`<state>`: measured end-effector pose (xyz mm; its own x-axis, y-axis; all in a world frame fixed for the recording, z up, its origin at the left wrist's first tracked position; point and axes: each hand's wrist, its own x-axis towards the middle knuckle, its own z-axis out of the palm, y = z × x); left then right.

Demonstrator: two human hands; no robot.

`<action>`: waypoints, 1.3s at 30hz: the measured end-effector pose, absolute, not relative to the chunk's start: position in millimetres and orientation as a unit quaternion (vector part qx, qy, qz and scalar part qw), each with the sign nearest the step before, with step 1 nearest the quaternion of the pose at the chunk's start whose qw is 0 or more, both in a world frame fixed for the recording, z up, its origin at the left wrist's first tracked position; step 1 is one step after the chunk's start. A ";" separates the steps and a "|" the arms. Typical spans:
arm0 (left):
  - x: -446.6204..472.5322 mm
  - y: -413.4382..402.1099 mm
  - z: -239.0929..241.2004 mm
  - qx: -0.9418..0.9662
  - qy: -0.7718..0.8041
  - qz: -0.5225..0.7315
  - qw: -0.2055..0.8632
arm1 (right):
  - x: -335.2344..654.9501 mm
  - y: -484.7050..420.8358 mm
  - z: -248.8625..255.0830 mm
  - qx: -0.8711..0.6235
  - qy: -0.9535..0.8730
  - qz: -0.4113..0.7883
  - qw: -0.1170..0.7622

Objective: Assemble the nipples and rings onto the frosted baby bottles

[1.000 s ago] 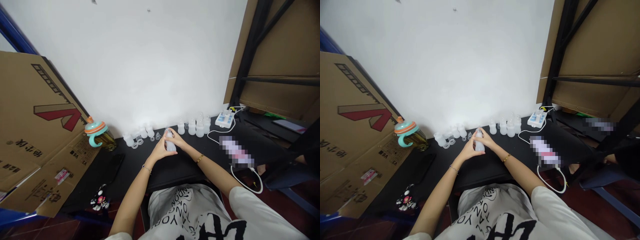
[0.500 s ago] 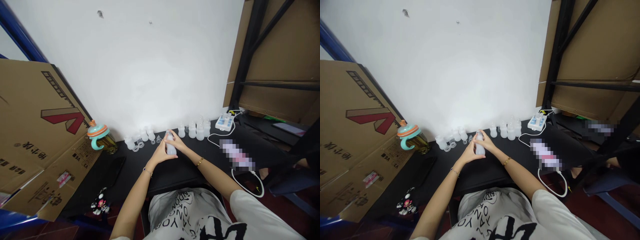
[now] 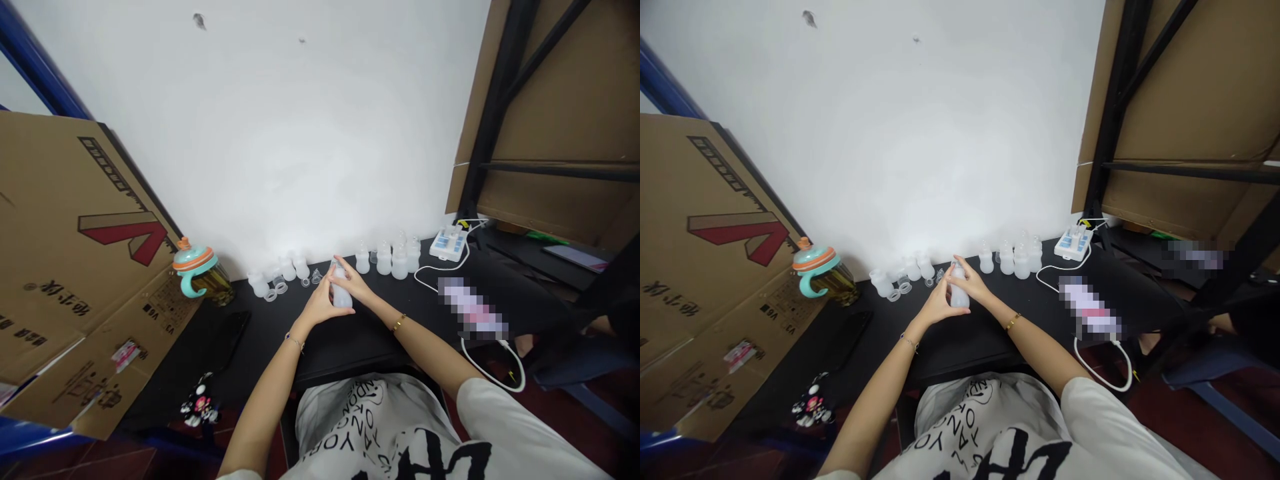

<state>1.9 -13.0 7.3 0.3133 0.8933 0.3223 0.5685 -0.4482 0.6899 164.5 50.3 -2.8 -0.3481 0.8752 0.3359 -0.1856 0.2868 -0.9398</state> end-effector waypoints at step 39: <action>2.4 -14.5 8.1 0.783 0.475 0.356 0.184 | 165.3 50.3 1.0 -0.265 -0.588 0.586 0.490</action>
<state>2.4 -14.5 8.1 0.2950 0.8751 0.3836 0.6125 -0.4813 0.6271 165.3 50.3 1.0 -0.3798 0.8859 0.2662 -0.2627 0.1726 -0.9493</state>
